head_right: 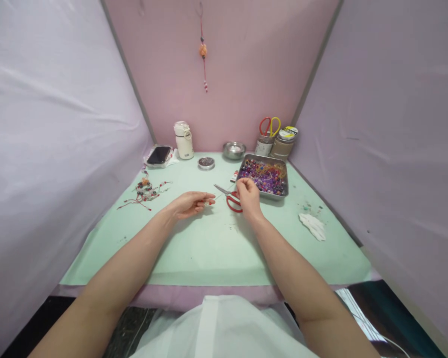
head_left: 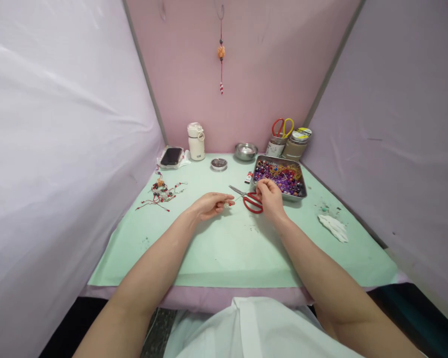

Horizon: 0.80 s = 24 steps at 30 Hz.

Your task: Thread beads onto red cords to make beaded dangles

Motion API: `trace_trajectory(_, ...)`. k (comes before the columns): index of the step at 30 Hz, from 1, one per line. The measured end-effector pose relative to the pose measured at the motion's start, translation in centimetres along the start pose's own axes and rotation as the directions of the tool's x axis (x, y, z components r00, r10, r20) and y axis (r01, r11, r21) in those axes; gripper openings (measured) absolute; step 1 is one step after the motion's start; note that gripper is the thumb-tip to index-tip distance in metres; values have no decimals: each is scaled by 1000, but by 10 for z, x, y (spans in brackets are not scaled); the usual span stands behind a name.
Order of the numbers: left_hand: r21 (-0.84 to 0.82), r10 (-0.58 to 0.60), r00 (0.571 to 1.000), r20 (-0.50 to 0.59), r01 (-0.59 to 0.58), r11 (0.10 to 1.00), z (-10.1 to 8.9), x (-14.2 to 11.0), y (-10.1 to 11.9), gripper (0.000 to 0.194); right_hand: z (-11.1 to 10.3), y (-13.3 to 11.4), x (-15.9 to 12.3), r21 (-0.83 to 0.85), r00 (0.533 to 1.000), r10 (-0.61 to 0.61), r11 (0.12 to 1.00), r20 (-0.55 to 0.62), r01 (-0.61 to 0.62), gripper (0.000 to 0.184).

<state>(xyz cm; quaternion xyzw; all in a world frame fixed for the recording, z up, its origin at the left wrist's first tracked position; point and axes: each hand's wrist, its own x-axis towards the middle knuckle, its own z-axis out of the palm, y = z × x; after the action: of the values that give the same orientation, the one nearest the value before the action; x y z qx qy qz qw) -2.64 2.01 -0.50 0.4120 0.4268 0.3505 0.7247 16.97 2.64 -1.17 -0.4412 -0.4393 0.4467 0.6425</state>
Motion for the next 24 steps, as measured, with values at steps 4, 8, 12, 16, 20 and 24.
trace_trajectory(4, 160, 8, 1000, 7, -10, 987, -1, -1, -2, 37, 0, 1, 0, -6, 1000, -6, 1000, 1, 6, 7)
trace_trajectory(8, 405, 109, 993, -35, -86, 910, -1, 1, -9, 45, 0, 1, -1, -1, 1000, -15, 1000, 8, 15, 7)
trace_trajectory(12, 503, 188, 981, -51, -138, 853, 0, 4, -15, 44, 1, 0, -2, -8, 1000, -15, 1000, 14, 15, 7)
trace_trajectory(16, 488, 241, 969, -54, -185, 853, 2, 4, -14, 38, 1, -2, -2, -16, 1000, -27, 1000, -3, 27, 6)
trace_trajectory(20, 457, 229, 971, -72, -172, 873, 2, 0, -9, 36, 1, -5, -3, -13, 999, -32, 999, -34, 31, 7)
trace_trajectory(24, 357, 188, 979, -82, -147, 922, 1, -3, -4, 39, 0, -5, -2, 8, 999, -31, 999, -43, 32, 8)
